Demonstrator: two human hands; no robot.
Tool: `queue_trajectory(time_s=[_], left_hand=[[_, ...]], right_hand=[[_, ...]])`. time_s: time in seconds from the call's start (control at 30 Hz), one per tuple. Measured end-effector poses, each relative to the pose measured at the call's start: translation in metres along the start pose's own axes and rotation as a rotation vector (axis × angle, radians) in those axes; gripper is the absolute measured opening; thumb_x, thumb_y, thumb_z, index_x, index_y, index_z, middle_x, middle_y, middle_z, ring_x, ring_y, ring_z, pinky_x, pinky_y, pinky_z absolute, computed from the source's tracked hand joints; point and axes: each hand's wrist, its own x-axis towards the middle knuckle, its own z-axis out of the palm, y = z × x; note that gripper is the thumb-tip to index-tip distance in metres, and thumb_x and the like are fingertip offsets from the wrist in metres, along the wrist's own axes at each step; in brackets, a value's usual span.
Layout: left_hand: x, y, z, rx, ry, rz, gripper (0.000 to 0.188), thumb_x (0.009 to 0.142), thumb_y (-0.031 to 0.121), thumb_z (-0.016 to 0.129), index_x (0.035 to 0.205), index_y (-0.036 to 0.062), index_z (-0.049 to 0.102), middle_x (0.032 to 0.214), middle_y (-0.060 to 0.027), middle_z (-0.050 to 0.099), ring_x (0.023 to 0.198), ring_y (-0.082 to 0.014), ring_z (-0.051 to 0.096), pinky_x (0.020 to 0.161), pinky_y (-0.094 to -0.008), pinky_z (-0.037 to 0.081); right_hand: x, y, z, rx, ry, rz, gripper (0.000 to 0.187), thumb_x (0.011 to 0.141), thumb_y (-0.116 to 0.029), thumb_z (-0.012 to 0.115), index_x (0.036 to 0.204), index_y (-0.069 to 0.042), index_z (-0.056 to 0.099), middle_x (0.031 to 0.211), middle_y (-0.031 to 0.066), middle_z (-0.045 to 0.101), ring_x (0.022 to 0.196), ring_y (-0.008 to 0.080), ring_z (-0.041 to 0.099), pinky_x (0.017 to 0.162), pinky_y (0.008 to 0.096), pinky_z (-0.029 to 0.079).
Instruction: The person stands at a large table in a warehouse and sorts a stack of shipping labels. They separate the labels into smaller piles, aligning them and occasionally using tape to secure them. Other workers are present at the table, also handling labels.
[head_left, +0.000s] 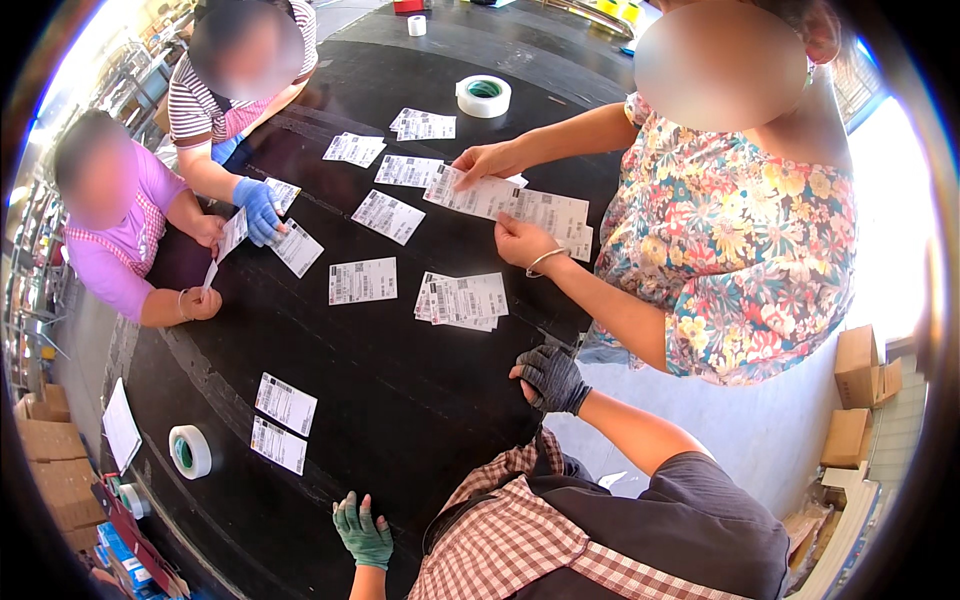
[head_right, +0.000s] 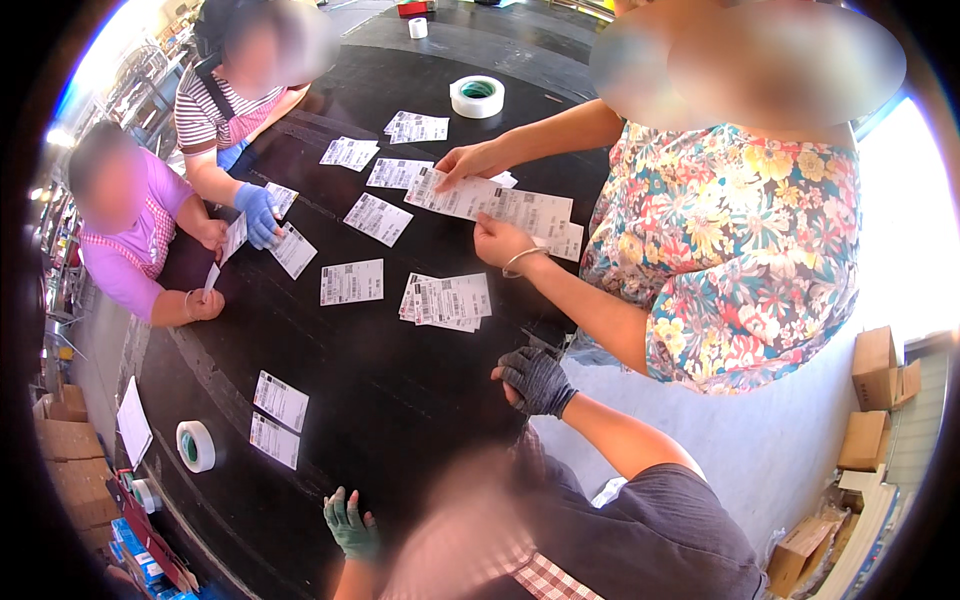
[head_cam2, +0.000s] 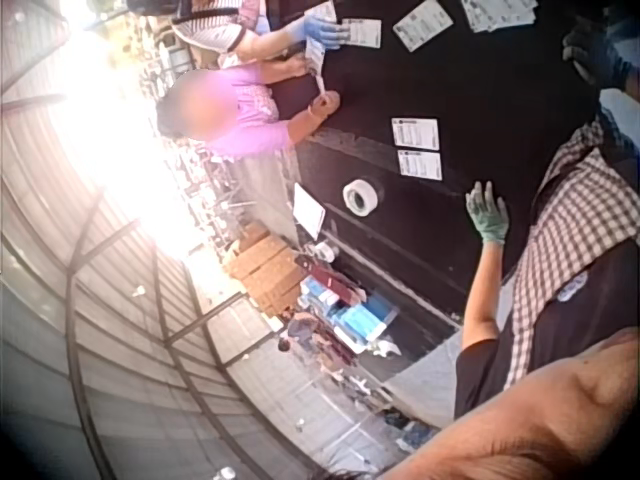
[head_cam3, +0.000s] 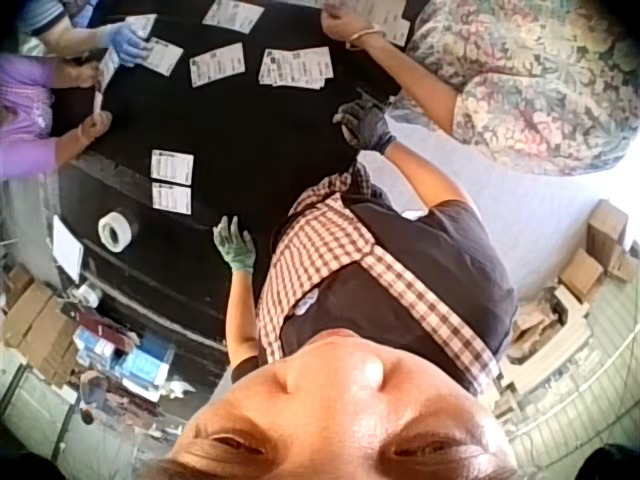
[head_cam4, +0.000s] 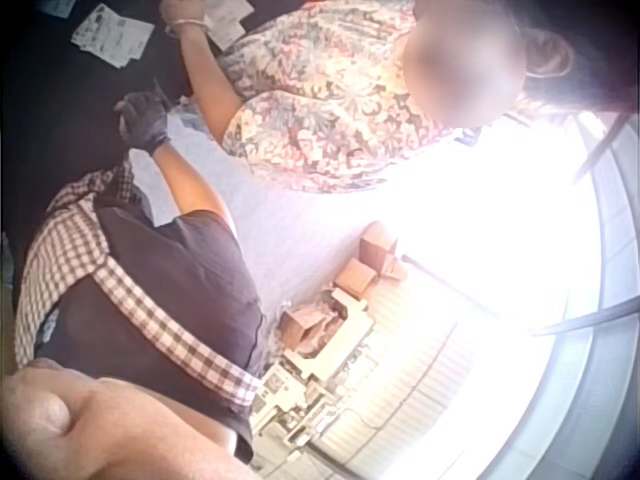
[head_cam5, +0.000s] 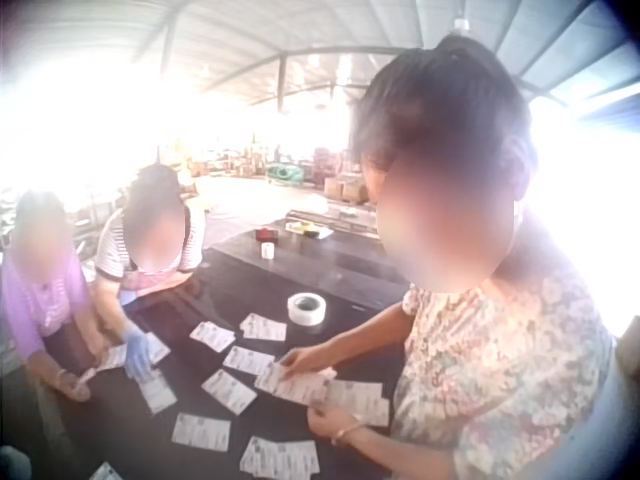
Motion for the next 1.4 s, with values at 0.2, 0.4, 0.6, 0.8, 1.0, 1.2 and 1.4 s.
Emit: queue_trajectory(time_s=[0.2,0.4,0.6,0.8,1.0,1.2,1.4], left_hand=[[0.004,0.001,-0.002,-0.003,-0.014,-0.009,0.04,0.096,0.032,0.041,0.128,0.0092,0.049,0.129,-0.0171,0.048,0.117,-0.0351,0.048,0.105,-0.0568,0.033],[0.007,0.0,-0.002,-0.021,-0.039,-0.017,0.041,0.095,0.031,0.041,0.129,0.0087,0.049,0.13,-0.0172,0.048,0.118,-0.0354,0.047,0.106,-0.0568,0.033],[0.005,-0.003,0.002,-0.03,-0.032,-0.019,0.042,0.095,0.031,0.042,0.13,0.0096,0.049,0.131,-0.0169,0.048,0.118,-0.0353,0.047,0.106,-0.0571,0.033],[0.006,-0.003,0.001,-0.028,-0.034,-0.018,0.042,0.095,0.031,0.042,0.131,0.0106,0.048,0.132,-0.0154,0.047,0.118,-0.0348,0.047,0.106,-0.0571,0.033],[0.006,-0.003,0.001,-0.024,-0.022,-0.017,0.041,0.095,0.03,0.042,0.13,0.0106,0.049,0.131,-0.0156,0.048,0.117,-0.0343,0.047,0.106,-0.0568,0.033],[0.007,-0.004,0.0,-0.03,-0.03,-0.019,0.04,0.095,0.031,0.042,0.128,0.0098,0.05,0.13,-0.0165,0.048,0.118,-0.0348,0.047,0.106,-0.057,0.033],[0.006,-0.005,0.002,-0.029,-0.042,-0.019,0.041,0.096,0.033,0.041,0.129,0.0096,0.049,0.13,-0.0179,0.048,0.119,-0.0353,0.047,0.106,-0.0573,0.033]], right_hand=[[0.006,0.001,0.002,0.012,0.023,-0.013,0.025,0.072,-0.01,0.059,0.096,-0.013,0.063,0.096,0.0088,0.061,0.085,0.0294,0.06,0.075,0.041,0.049],[0.006,0.005,0.01,0.022,0.049,-0.004,0.022,0.072,-0.007,0.058,0.093,-0.013,0.063,0.09,0.0073,0.061,0.082,0.0295,0.06,0.073,0.0402,0.049],[0.01,0.003,0.007,0.025,0.045,-0.003,0.022,0.072,-0.007,0.058,0.093,-0.012,0.063,0.09,0.0077,0.061,0.081,0.0299,0.06,0.073,0.0405,0.049],[0.011,0.001,0.005,0.019,0.03,0.005,0.023,0.072,-0.007,0.059,0.094,-0.013,0.062,0.092,0.0081,0.061,0.082,0.0298,0.06,0.074,0.0407,0.049],[0.008,0.003,0.006,0.035,-0.019,0.024,0.027,0.071,-0.008,0.06,0.097,-0.014,0.062,0.096,0.0085,0.06,0.085,0.0291,0.06,0.077,0.0412,0.048],[0.007,0.003,0.005,0.012,-0.023,0.024,0.027,0.071,-0.009,0.06,0.097,-0.013,0.062,0.097,0.0087,0.06,0.086,0.0294,0.06,0.077,0.0413,0.049],[0.009,0.002,0.005,0.007,0.007,0.004,0.026,0.072,-0.011,0.06,0.098,-0.013,0.062,0.097,0.0086,0.06,0.085,0.0299,0.06,0.076,0.0417,0.049]])
